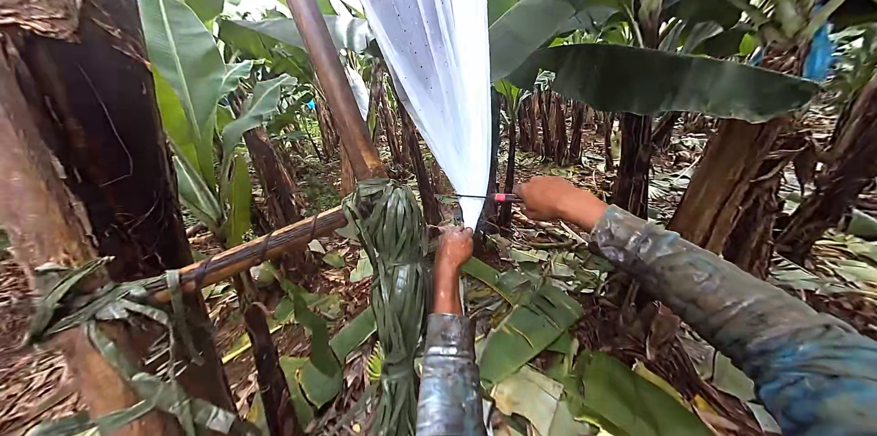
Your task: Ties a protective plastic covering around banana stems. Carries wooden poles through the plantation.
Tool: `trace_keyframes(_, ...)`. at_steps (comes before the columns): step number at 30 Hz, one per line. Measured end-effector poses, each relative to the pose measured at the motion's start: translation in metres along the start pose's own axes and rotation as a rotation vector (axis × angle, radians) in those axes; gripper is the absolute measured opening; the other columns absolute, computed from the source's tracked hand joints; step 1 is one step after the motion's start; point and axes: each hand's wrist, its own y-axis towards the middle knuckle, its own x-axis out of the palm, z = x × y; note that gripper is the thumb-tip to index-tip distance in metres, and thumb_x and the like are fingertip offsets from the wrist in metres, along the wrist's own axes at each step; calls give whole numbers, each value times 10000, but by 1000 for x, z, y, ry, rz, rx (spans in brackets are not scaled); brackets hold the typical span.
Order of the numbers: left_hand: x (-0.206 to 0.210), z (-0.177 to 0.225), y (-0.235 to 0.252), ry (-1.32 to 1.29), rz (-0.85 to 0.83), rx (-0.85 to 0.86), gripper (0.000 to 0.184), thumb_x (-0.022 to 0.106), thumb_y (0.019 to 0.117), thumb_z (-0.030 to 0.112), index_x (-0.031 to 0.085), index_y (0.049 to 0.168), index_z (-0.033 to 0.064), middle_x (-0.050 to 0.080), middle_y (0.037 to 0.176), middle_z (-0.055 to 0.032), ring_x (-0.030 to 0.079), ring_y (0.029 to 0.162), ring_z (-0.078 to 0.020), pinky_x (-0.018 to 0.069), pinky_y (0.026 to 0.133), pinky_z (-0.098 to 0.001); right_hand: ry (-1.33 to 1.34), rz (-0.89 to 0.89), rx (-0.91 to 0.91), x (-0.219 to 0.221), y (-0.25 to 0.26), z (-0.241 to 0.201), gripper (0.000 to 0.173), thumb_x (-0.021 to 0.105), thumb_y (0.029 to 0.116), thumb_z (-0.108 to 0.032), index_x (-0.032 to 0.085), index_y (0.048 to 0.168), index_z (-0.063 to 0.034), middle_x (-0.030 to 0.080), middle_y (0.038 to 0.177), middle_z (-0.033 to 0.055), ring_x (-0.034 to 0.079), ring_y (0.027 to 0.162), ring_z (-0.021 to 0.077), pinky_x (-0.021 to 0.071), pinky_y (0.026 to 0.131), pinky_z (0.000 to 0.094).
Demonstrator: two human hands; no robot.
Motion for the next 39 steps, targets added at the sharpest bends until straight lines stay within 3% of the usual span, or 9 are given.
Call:
trace_keyframes(4,3,0,1,81,33,-12,460,408,1081,335,673,1250,-1,614,1361,-233,564,1312,-372,436,1087,-601,36,281,-80,-17,-38,-7,172,595,962,-293,664,1030,-150,652,734,85,684,729,322,520,613,537)
trace_keyframes(11,15,16,-11,34,20,73,439,407,1090,323,701,1190,14,659,1277,-215,600,1256,-346,447,1084,-562,46,-136,90,5,-29,-11,283,638,956,-295,683,1042,-29,688,1025,224,667,1003,439,504,778,658)
trace_keyframes(14,-23,42,-24,-228,256,119,466,567,1042,315,591,1352,-32,663,1255,-250,647,1182,-361,499,1037,-556,118,-190,71,11,-20,3,336,610,974,-320,670,1097,-14,677,1080,256,655,1052,466,495,816,698)
trace_keyframes(16,-45,62,-8,-424,314,81,721,695,966,440,455,1466,-21,652,1240,-263,667,1090,-358,540,948,-540,184,-196,45,14,-23,1,348,616,970,-325,670,1111,-12,672,1091,268,648,1061,478,487,824,714)
trace_keyframes(19,-50,91,31,-550,152,49,694,765,872,554,598,1236,-13,674,958,-145,642,769,-217,561,718,-422,261,-185,50,14,-27,-6,388,651,959,-319,667,1149,19,659,1139,295,639,1081,495,487,852,720)
trace_keyframes(23,-31,99,51,-416,92,225,494,690,975,397,672,1184,-49,718,1097,-218,707,1024,-309,554,961,-525,306,-159,189,17,-14,2,383,647,934,-320,675,1141,2,670,1170,271,650,1101,468,502,863,701)
trace_keyframes(28,-62,77,22,-557,173,249,319,581,1051,263,675,1174,-16,722,1077,-167,698,992,-239,556,921,-468,163,171,145,57,-23,48,371,502,1035,-325,563,1319,-95,703,1061,250,687,999,474,527,835,648)
trace_keyframes(35,-29,97,12,-480,181,291,341,568,1050,301,691,1150,0,729,1036,-167,705,982,-260,552,929,-496,272,82,196,67,-13,19,395,519,1014,-332,599,1287,-57,689,1144,247,670,1088,452,524,872,641)
trace_keyframes(39,-68,75,-18,-510,266,304,321,549,1063,252,670,1184,-20,724,1063,-169,705,984,-236,567,919,-460,437,217,196,151,-31,72,401,551,1002,-372,625,1288,-100,713,1061,244,693,1010,462,531,857,669)
